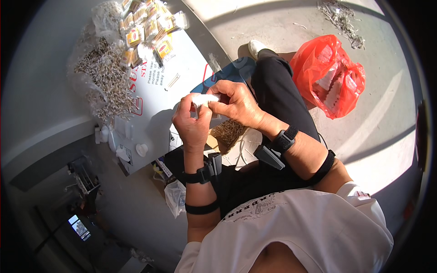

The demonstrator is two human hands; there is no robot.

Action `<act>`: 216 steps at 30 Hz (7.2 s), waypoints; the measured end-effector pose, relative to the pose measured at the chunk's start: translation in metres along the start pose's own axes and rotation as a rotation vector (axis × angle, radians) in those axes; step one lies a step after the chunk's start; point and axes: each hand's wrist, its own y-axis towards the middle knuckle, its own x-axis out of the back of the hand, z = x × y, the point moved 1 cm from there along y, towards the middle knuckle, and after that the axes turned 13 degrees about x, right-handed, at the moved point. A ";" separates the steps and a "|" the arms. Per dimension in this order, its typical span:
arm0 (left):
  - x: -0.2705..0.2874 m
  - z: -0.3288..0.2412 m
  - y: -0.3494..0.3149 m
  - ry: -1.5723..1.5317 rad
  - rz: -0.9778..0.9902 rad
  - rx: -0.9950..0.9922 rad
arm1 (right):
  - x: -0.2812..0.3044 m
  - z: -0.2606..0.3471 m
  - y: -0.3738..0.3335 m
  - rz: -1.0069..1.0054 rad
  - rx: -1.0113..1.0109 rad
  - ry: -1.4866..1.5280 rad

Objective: The person is packaging small bundles of toothpicks into plastic sleeves on the floor.

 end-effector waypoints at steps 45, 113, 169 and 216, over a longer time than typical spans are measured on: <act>0.010 -0.012 0.013 -0.223 0.272 0.251 | 0.009 -0.013 -0.001 0.020 -0.179 0.261; -0.001 0.012 0.015 -0.645 0.364 0.310 | 0.011 -0.010 0.000 0.074 0.220 -0.201; -0.002 0.017 0.011 -0.002 0.197 -0.204 | 0.010 -0.012 -0.004 0.145 0.442 -0.532; -0.004 0.009 0.016 -0.302 0.336 -0.021 | 0.010 -0.001 0.000 0.003 0.059 -0.224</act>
